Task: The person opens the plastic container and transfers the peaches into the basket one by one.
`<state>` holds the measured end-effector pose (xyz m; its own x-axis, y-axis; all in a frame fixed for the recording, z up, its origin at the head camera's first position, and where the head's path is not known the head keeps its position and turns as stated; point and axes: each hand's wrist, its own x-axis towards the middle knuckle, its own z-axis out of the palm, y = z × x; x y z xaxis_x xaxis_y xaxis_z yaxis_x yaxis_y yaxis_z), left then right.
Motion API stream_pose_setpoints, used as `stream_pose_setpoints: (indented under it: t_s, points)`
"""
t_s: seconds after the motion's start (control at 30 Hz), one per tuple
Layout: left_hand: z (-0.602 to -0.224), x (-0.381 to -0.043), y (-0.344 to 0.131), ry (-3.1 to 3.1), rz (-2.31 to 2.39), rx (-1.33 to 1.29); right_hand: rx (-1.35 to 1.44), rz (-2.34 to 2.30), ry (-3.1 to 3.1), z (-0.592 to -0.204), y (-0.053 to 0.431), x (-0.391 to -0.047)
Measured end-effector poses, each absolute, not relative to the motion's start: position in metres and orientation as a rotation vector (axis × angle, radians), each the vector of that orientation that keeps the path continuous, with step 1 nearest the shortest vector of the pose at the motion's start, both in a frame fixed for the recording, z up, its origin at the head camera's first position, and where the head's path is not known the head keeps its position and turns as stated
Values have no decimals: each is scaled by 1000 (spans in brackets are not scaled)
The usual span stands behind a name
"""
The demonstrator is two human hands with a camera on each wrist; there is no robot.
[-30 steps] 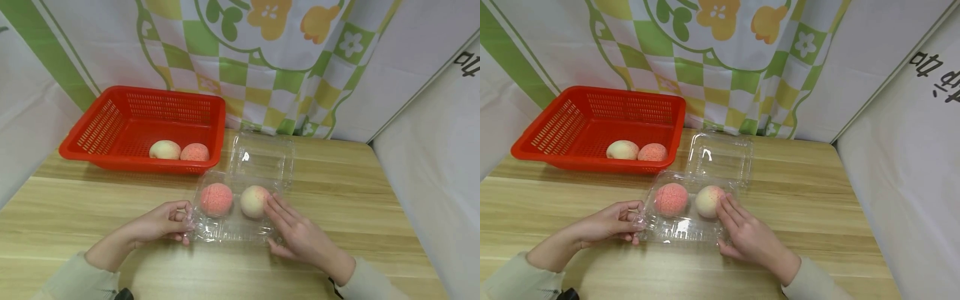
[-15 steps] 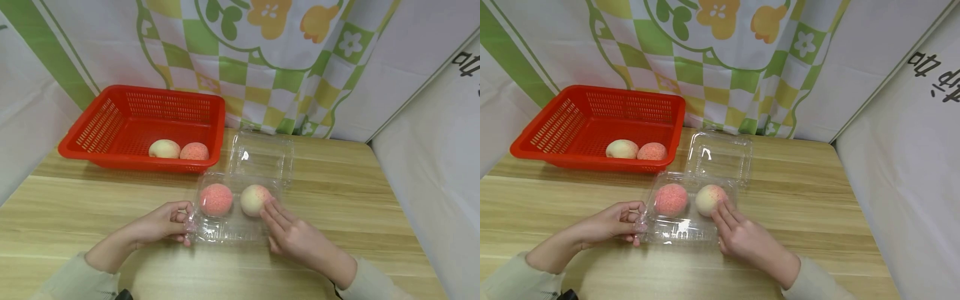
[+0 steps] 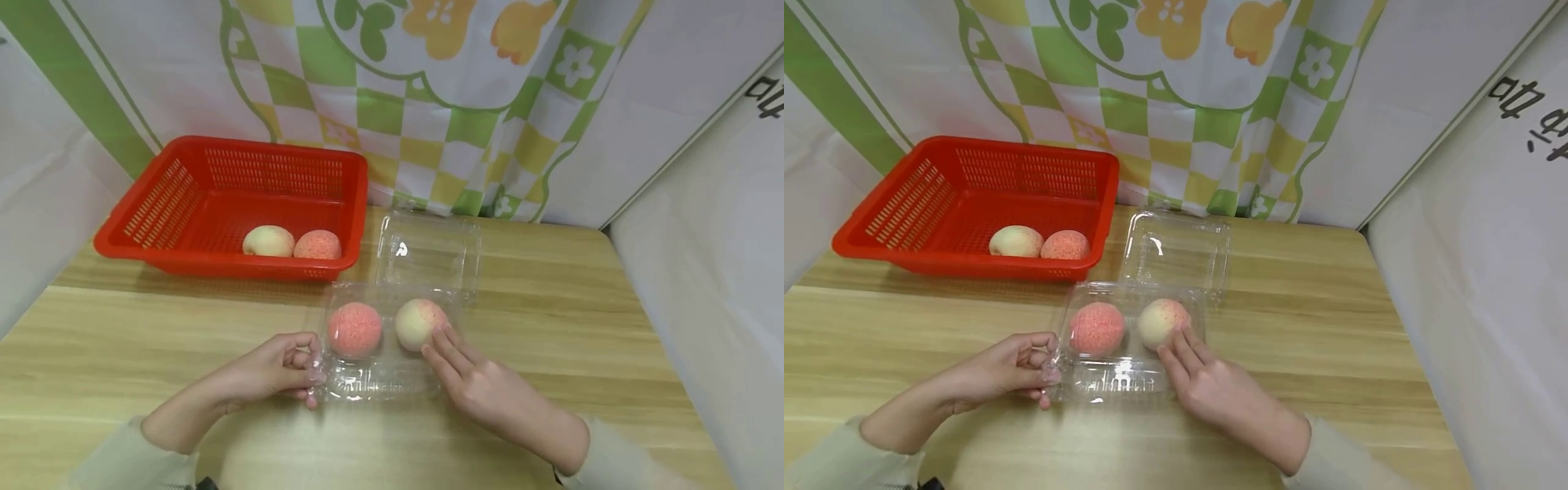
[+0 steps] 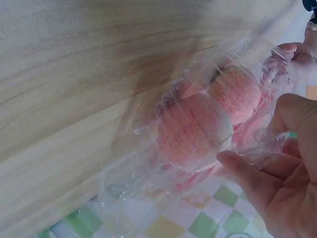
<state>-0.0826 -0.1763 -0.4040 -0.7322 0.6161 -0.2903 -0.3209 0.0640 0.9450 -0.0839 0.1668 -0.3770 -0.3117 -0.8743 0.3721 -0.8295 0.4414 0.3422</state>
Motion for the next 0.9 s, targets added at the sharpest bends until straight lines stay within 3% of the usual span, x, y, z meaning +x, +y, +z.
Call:
stream_pose_setpoints:
  t_s: [0.6, 0.9]
  points:
    - [-402, -80, -182, 1756, 1711, 204, 1431, 271, -2161, -358, 179, -102]
    - [-402, -80, -183, 1749, 1699, 279, 1468, 525, -2270, -344, 187, -114]
